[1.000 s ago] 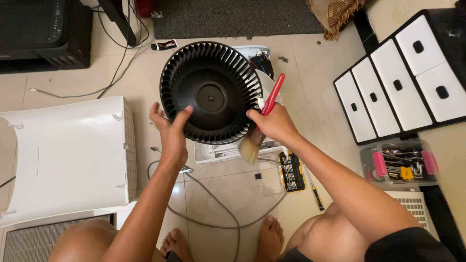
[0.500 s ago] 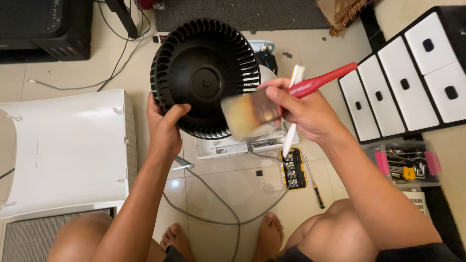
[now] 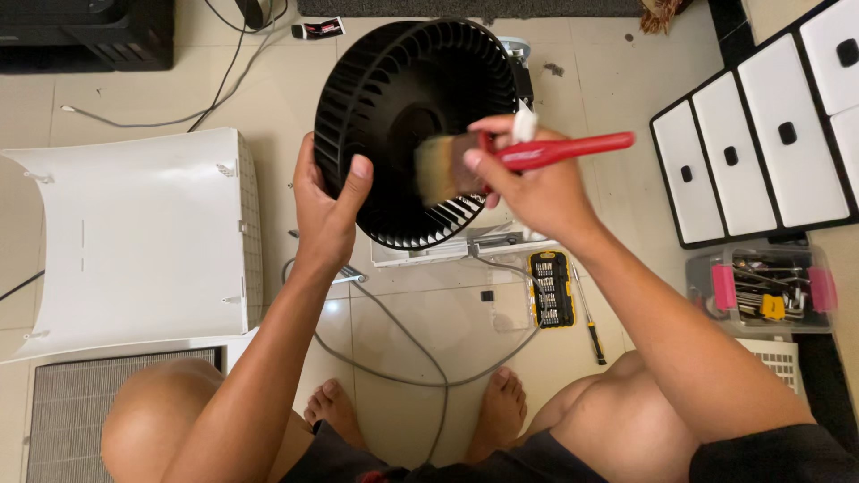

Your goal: The person cleans a black fan blade with a brush, then uses a screwdriver to loosen and remove a screw from the fan's central hub. The person places the cleaned blade aside and continues to unscrew the hub.

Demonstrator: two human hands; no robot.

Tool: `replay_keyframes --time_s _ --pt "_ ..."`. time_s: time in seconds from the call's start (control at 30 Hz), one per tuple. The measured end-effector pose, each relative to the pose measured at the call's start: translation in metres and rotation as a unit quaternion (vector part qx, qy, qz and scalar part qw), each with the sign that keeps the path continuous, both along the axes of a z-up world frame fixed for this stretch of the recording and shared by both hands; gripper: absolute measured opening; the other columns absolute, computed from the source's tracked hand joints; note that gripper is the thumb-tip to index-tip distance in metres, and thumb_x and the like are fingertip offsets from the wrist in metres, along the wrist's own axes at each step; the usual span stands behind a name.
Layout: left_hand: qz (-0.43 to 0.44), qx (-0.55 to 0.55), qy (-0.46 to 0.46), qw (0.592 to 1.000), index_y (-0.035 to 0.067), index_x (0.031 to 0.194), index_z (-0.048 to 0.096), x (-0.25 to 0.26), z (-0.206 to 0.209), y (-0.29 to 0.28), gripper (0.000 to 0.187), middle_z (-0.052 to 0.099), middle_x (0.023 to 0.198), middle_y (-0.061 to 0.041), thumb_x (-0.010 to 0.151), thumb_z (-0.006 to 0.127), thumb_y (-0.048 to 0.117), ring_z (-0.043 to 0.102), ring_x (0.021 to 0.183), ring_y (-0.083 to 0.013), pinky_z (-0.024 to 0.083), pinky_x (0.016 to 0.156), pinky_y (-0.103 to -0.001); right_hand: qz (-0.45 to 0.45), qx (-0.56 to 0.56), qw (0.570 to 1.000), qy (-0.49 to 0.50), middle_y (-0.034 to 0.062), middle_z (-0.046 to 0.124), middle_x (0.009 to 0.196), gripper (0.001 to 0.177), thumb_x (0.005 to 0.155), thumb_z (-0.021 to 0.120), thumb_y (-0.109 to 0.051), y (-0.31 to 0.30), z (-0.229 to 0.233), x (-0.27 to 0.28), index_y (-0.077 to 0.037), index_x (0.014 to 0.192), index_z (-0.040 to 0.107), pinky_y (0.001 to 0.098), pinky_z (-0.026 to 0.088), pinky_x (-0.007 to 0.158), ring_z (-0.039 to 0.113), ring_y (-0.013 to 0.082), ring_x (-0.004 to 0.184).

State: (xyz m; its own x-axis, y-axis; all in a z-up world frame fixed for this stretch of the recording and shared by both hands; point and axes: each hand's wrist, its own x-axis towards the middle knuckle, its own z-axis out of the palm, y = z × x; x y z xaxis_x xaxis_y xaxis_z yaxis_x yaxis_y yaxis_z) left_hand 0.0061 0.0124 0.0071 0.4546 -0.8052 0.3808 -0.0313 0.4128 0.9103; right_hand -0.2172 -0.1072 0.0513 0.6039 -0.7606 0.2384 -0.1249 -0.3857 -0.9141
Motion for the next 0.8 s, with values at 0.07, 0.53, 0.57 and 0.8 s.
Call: replay_keyframes --time_s 0.07,0.53,0.57,0.8 --pt "0.022 0.020 0.016 0.999 -0.001 0.127 0.055 0.002 -0.007 -0.005 0.059 0.065 0.112 -0.008 0.100 0.073 0.048 0.060 0.105 -0.0145 0.050 0.098 -0.030 0.028 -0.121 0.991 0.044 0.0007 0.068 0.081 0.032 0.096 0.075 -0.016 0.005 -0.002 0.001 -0.006 0.125 0.067 0.0243 0.055 0.055 0.066 0.0090 0.060" --pt "-0.067 0.070 0.204 0.974 -0.006 0.134 0.052 -0.008 -0.027 -0.019 0.075 0.064 0.127 -0.017 0.095 0.065 0.057 0.062 0.117 -0.0229 0.052 0.103 -0.038 0.058 -0.254 0.962 0.084 0.0110 0.074 0.086 0.029 0.090 0.082 -0.021 0.021 -0.003 0.019 -0.003 0.111 0.073 0.0289 0.056 0.063 0.070 0.0175 0.069" --pt "-0.061 0.080 0.208 0.973 -0.005 0.135 0.051 -0.009 -0.027 -0.022 0.076 0.064 0.128 -0.016 0.094 0.064 0.058 0.062 0.118 -0.0226 0.052 0.103 -0.037 0.021 -0.252 0.963 0.092 0.0112 0.074 0.084 0.026 0.092 0.082 -0.020 0.018 -0.001 0.019 -0.003 0.109 0.073 0.0298 0.055 0.063 0.070 0.0185 0.067" --pt "-0.059 0.139 0.239 0.959 -0.005 0.138 0.047 -0.010 -0.028 -0.023 0.085 0.063 0.131 -0.018 0.090 0.059 0.064 0.063 0.121 -0.0251 0.052 0.104 -0.038 0.064 -0.297 0.952 0.034 0.0114 0.073 0.087 0.028 0.090 0.082 -0.019 0.020 0.003 0.027 -0.002 0.108 0.071 0.0320 0.055 0.063 0.071 0.0234 0.069"
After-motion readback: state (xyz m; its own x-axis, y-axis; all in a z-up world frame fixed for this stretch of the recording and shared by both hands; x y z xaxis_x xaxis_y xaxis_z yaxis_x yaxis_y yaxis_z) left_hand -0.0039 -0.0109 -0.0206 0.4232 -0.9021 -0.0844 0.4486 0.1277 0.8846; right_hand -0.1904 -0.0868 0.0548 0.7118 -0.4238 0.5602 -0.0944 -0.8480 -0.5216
